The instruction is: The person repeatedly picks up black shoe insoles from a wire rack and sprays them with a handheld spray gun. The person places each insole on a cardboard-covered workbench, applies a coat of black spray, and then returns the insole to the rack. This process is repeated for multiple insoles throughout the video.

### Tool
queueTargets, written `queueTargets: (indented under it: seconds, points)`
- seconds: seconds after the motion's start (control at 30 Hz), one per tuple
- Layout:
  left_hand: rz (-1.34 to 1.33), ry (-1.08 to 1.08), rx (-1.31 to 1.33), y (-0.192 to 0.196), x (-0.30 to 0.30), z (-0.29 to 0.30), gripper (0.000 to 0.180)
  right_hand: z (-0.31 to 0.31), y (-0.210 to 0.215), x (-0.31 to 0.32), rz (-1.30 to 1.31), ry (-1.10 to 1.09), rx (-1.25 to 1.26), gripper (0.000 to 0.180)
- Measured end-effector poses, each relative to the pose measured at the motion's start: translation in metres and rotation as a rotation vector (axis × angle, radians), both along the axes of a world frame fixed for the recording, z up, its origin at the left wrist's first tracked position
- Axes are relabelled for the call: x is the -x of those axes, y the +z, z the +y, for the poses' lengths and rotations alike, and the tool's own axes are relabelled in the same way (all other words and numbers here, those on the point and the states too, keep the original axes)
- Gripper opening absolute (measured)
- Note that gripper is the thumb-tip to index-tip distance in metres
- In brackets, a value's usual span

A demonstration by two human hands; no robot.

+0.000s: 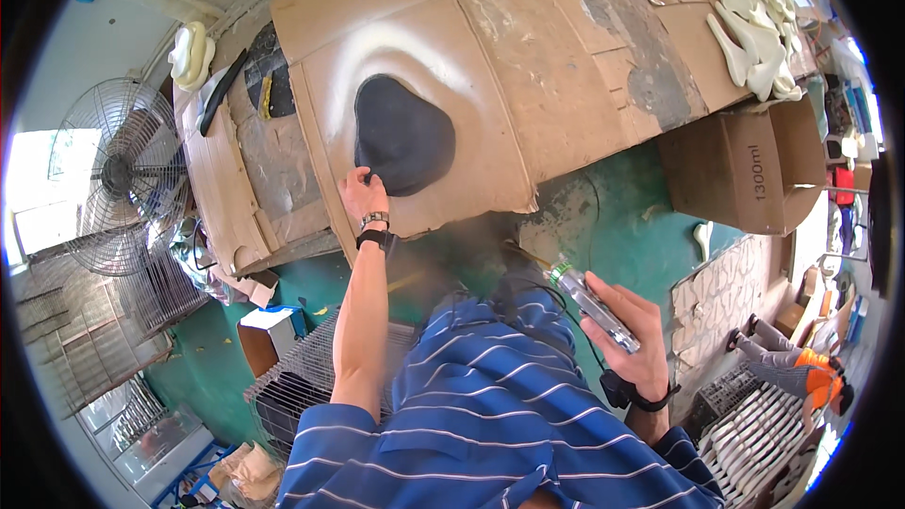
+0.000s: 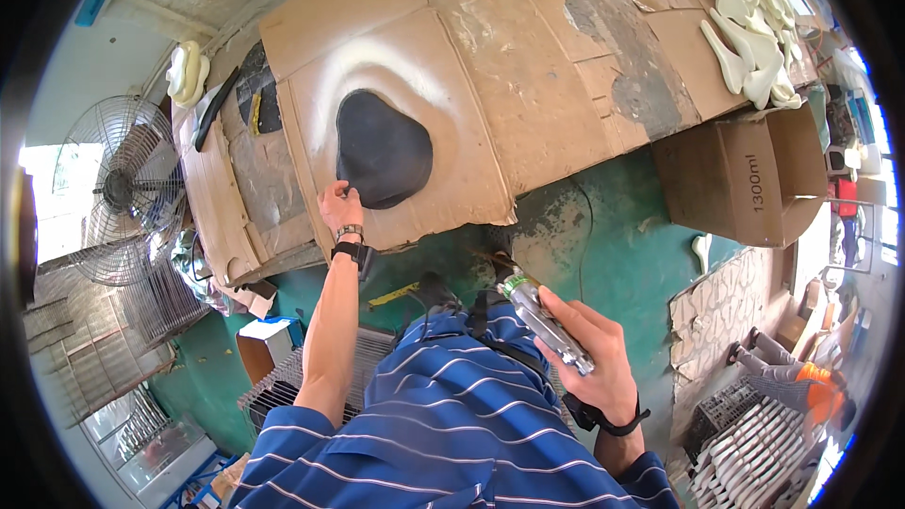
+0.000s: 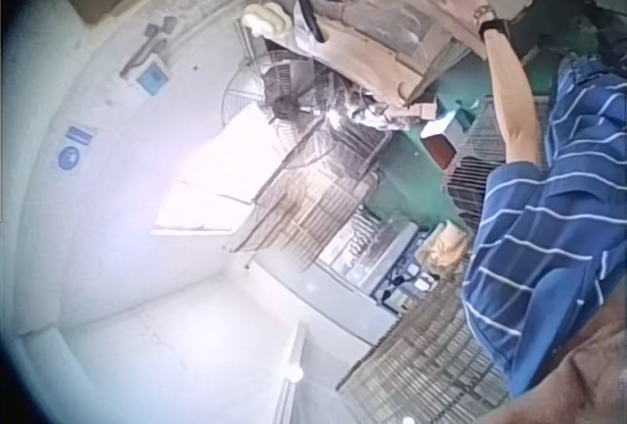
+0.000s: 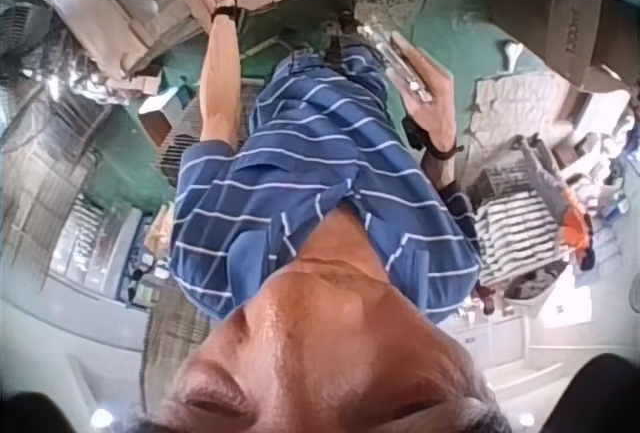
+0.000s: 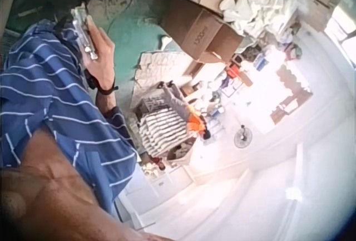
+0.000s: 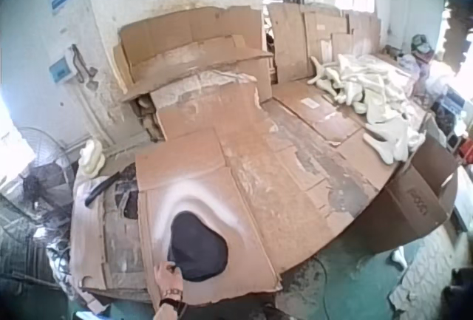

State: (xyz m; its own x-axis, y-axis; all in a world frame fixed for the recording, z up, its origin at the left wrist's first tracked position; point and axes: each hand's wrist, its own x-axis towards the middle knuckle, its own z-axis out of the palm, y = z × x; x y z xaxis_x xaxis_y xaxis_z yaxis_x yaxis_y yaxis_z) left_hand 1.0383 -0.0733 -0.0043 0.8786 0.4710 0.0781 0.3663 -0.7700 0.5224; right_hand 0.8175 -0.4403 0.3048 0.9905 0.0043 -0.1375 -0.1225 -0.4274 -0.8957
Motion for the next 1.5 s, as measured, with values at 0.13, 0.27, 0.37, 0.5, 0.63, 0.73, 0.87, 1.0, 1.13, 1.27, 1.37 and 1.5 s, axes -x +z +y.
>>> queueTargets:
  seconds: [0.13, 0.27, 0.37, 0.5, 0.63, 0.73, 0.87, 1.0, 1.13, 1.27, 1.37, 1.5]
  points:
    - [-0.128, 0.373, 0.722, -0.01, -0.014, -0.006, 0.044, 0.003, -0.014, -0.023, 0.012, 0.055, -0.029, 0.062]
    - [-0.052, 0.555, 1.459, -0.03, -0.023, 0.018, 0.043, 0.011, -0.024, -0.042, -0.027, 0.077, -0.057, 0.054]
    - [0.055, 0.525, 1.47, -0.024, -0.024, 0.016, 0.019, 0.011, -0.026, -0.056, -0.022, 0.113, -0.069, 0.055]
    - [0.034, 0.364, 1.734, 0.0, -0.034, 0.005, 0.007, 0.008, -0.042, -0.077, -0.017, 0.189, -0.097, 0.056]
    - [-0.12, 0.292, 1.866, 0.063, -0.065, -0.025, 0.019, 0.015, -0.099, -0.117, 0.105, 0.318, -0.107, 0.057]
    - [-0.263, 0.27, 1.926, 0.107, -0.086, -0.032, 0.026, 0.042, -0.15, -0.159, 0.196, 0.392, -0.024, 0.06]
    - [-0.419, 0.197, 2.075, 0.17, -0.08, -0.022, 0.026, 0.072, -0.197, -0.184, 0.098, 0.451, 0.114, 0.062]
    - [-0.664, 0.244, 1.951, 0.208, -0.022, 0.013, 0.011, 0.083, -0.178, -0.177, 0.151, 0.534, -0.109, 0.055]
    - [-0.951, 0.065, 2.125, 0.245, 0.065, 0.063, 0.022, 0.096, -0.142, -0.161, 0.344, 0.639, -0.047, 0.052]
    - [-1.274, 0.036, 1.988, 0.28, 0.174, 0.115, 0.047, 0.105, -0.132, -0.133, 0.247, 0.782, 0.151, 0.053]
    - [-1.475, 0.169, 1.794, 0.294, 0.248, 0.161, 0.045, 0.116, -0.134, -0.124, 0.417, 0.839, 0.144, 0.05]
    - [-1.72, 0.358, 1.542, 0.309, 0.346, 0.226, 0.043, 0.144, -0.129, -0.107, 0.479, 0.881, 0.227, 0.05]
